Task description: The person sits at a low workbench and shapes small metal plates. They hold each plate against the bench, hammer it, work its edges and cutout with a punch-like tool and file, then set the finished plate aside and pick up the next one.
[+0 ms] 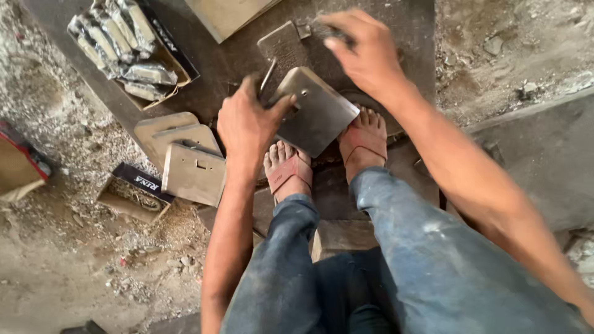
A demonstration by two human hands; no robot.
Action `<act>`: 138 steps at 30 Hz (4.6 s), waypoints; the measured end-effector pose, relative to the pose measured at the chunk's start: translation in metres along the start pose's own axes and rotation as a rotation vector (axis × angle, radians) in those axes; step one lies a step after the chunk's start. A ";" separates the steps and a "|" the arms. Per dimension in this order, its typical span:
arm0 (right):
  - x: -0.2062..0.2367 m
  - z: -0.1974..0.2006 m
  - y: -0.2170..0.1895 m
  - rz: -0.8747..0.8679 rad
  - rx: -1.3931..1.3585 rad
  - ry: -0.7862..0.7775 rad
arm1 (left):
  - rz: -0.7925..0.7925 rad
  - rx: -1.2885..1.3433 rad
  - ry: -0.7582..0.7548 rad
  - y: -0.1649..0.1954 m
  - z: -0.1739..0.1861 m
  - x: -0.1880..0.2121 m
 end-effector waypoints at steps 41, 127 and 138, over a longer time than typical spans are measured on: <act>0.085 -0.019 -0.008 -0.358 -0.517 0.051 | -0.039 1.293 0.077 -0.006 -0.017 0.040; 0.022 -0.031 0.035 -0.186 -0.352 -0.178 | -0.656 0.143 0.356 0.130 -0.008 -0.051; 0.031 -0.039 0.060 -0.301 -0.349 -0.164 | -0.713 0.205 0.353 0.063 0.013 0.035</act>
Point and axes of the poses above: each hand's wrist, its own x-axis away from the middle knuckle, its own z-axis out of the back of the hand, y = z × x, the point moved 9 cm from there along -x, towards the middle knuckle, and after that the axes turned 10 degrees about -x, right-handed, at the moved point
